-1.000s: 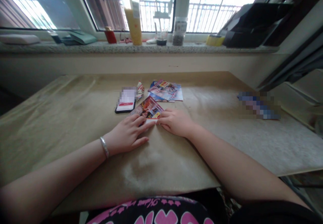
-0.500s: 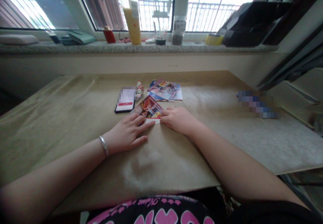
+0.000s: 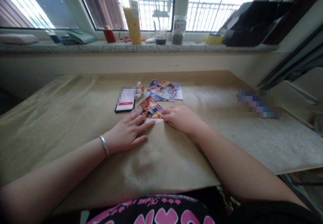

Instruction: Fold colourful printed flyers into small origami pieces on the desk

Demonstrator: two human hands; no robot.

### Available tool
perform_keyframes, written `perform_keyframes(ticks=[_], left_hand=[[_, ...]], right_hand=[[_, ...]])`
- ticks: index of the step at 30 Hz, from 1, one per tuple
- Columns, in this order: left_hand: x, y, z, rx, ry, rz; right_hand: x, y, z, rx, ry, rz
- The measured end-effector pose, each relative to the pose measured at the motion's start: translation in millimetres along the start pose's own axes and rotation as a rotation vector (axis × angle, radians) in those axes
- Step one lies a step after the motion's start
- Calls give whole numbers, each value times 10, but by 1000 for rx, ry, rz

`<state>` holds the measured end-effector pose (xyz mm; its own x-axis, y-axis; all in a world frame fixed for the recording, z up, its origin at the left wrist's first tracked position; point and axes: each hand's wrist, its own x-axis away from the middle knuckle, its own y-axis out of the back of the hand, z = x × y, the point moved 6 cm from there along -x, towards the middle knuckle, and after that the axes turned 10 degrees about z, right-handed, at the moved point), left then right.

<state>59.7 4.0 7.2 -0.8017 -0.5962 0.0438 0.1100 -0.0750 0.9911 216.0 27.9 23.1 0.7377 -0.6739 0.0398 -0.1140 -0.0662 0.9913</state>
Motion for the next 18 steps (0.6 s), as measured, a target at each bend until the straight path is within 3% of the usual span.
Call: perform_keyframes(ticks=[18], left_hand=[[-2,-20,14,28,11,7]], right_hand=[[77,-18,-188,-2,-74,79]])
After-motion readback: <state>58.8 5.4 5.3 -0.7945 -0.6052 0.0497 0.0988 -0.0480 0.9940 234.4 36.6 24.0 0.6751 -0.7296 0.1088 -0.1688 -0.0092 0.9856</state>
